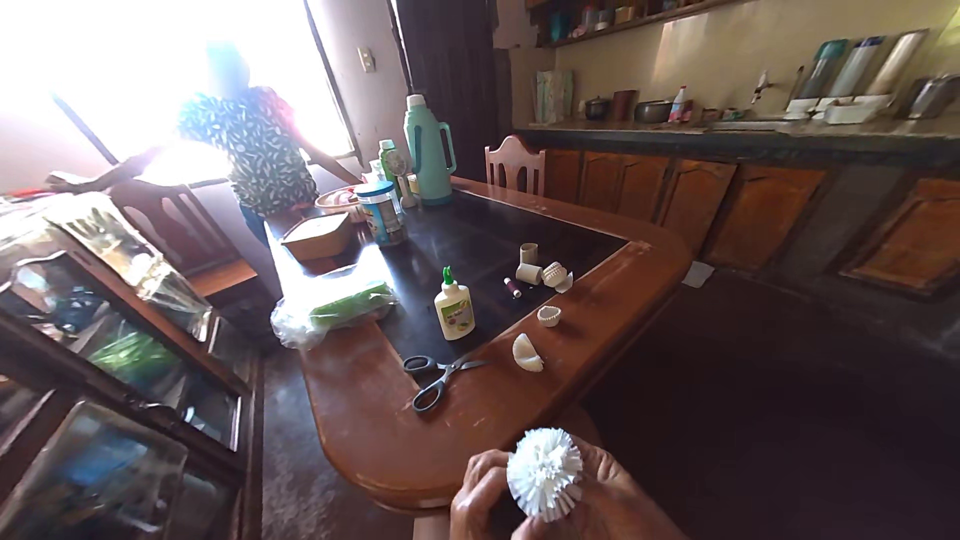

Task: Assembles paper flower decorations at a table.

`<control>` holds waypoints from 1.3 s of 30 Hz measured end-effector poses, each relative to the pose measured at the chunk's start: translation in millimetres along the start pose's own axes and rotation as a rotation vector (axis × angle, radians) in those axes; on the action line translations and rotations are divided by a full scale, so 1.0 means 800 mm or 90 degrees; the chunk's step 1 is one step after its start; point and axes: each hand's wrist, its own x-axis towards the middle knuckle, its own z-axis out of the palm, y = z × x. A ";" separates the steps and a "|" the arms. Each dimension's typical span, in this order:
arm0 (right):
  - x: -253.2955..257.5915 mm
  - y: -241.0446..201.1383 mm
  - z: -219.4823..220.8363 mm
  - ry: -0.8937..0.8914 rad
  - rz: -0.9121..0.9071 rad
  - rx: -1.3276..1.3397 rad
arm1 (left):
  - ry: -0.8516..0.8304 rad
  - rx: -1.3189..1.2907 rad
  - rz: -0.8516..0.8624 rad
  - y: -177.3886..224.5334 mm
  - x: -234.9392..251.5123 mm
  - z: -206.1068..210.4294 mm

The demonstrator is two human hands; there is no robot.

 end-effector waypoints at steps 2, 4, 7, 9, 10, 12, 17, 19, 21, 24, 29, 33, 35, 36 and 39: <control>0.002 0.000 0.002 0.012 -0.003 0.008 | 0.004 -0.031 -0.007 0.002 -0.002 0.008; 0.003 0.000 0.005 0.016 -0.023 0.001 | 0.040 -0.058 0.003 0.000 0.000 0.015; 0.002 0.001 0.006 0.011 -0.052 -0.022 | 0.071 -0.105 0.021 -0.001 0.005 0.020; 0.002 0.004 0.003 -0.010 -0.057 -0.024 | 0.072 -0.131 0.005 0.003 0.008 0.022; 0.002 0.005 0.001 -0.021 -0.060 -0.023 | 0.070 -0.153 -0.010 0.005 0.009 0.023; 0.002 0.007 0.001 -0.021 -0.063 -0.017 | 0.066 -0.207 -0.047 0.006 0.009 0.025; 0.001 0.010 0.003 -0.005 -0.055 -0.029 | 0.073 -0.308 -0.099 0.009 0.011 0.025; 0.002 0.014 0.003 -0.016 -0.070 -0.043 | 0.068 -0.357 -0.113 0.011 0.012 0.024; 0.003 0.016 0.004 -0.012 -0.077 -0.059 | 0.061 -0.415 -0.132 0.013 0.012 0.023; 0.002 0.017 0.008 0.006 -0.080 -0.069 | 0.068 -0.457 -0.131 0.012 0.010 0.026; 0.003 0.021 0.005 -0.012 -0.111 -0.096 | 0.074 -0.391 -0.052 0.019 0.015 0.025; 0.006 0.015 -0.014 -0.019 -0.335 -0.310 | 0.052 -0.194 0.046 0.034 0.025 0.008; 0.008 -0.001 -0.022 -0.041 -0.462 -0.428 | 0.030 -0.072 0.071 0.040 0.024 -0.002; 0.006 -0.010 -0.020 -0.063 -0.501 -0.484 | 0.021 -0.004 0.079 0.042 0.023 -0.005; -0.007 -0.028 -0.005 -0.122 -0.526 -0.656 | -0.011 0.168 0.090 0.053 0.021 -0.006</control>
